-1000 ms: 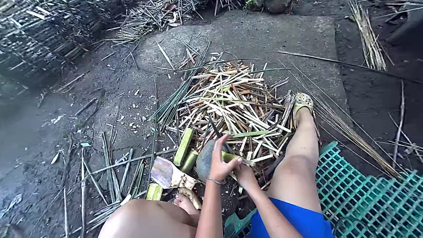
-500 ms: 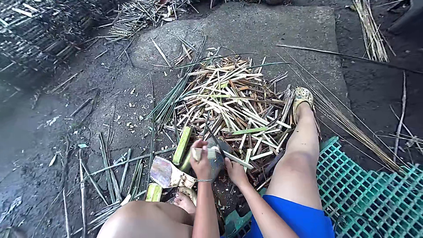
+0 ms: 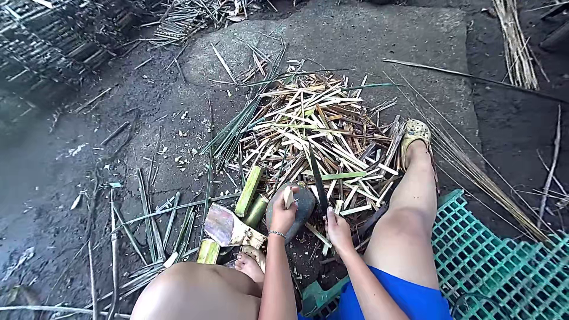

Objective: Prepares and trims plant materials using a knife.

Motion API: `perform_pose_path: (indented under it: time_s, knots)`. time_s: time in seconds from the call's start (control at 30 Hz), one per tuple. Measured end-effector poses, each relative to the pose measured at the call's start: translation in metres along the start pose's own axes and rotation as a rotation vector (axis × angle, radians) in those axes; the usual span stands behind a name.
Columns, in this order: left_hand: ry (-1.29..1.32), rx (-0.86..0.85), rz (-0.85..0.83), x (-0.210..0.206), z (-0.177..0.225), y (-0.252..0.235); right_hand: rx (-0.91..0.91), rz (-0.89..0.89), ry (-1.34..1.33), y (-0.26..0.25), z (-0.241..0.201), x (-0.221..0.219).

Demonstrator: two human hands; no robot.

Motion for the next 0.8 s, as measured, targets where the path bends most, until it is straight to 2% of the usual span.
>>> perform_pose_path:
  time_s: [0.07,0.17,0.27,0.33,0.4,0.47,0.6,0.67,0.73,0.8]
  knots:
    - [-0.024,0.018,-0.050,-0.007,-0.002,0.001,0.109,-0.085,-0.149,0.019,-0.018,0.001]
    - [-0.068,0.025,-0.094,-0.012,0.004,0.003,0.415,-0.173,-0.270,0.060,-0.059,0.010]
    - [-0.080,-0.008,-0.070,-0.013,0.009,0.004,0.738,-0.177,-0.327,0.097,-0.095,0.024]
    - [-0.052,-0.044,-0.082,-0.015,0.003,0.004,0.838,-0.122,-0.274,0.110,-0.106,0.029]
    - [-0.054,-0.040,-0.089,-0.015,-0.002,0.004,0.777,-0.058,-0.091,0.106,-0.103,0.023]
    - [-0.071,-0.005,-0.090,-0.015,-0.004,0.005,0.616,-0.042,0.074,0.095,-0.094,0.015]
    - [-0.051,-0.018,-0.146,-0.017,0.004,0.005,0.497,-0.089,0.044,0.090,-0.091,0.016]
    - [0.094,-0.135,-0.151,-0.010,0.012,0.006,0.519,-0.112,-0.054,0.103,-0.099,0.032]
    - [0.252,-0.236,0.039,0.012,0.010,0.004,0.634,-0.107,-0.178,0.127,-0.115,0.061]
    - [0.382,-0.235,0.366,0.042,0.005,0.006,0.718,-0.094,-0.258,0.150,-0.134,0.086]
Point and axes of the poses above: each hand's wrist, its own y-axis away from the middle knuckle, its own x-axis out of the back of the hand, z = x × y, the point moved 8 cm from there along -y, towards the middle knuckle, and after that the axes turned 11 degrees about -x, right-handed, at the moved point
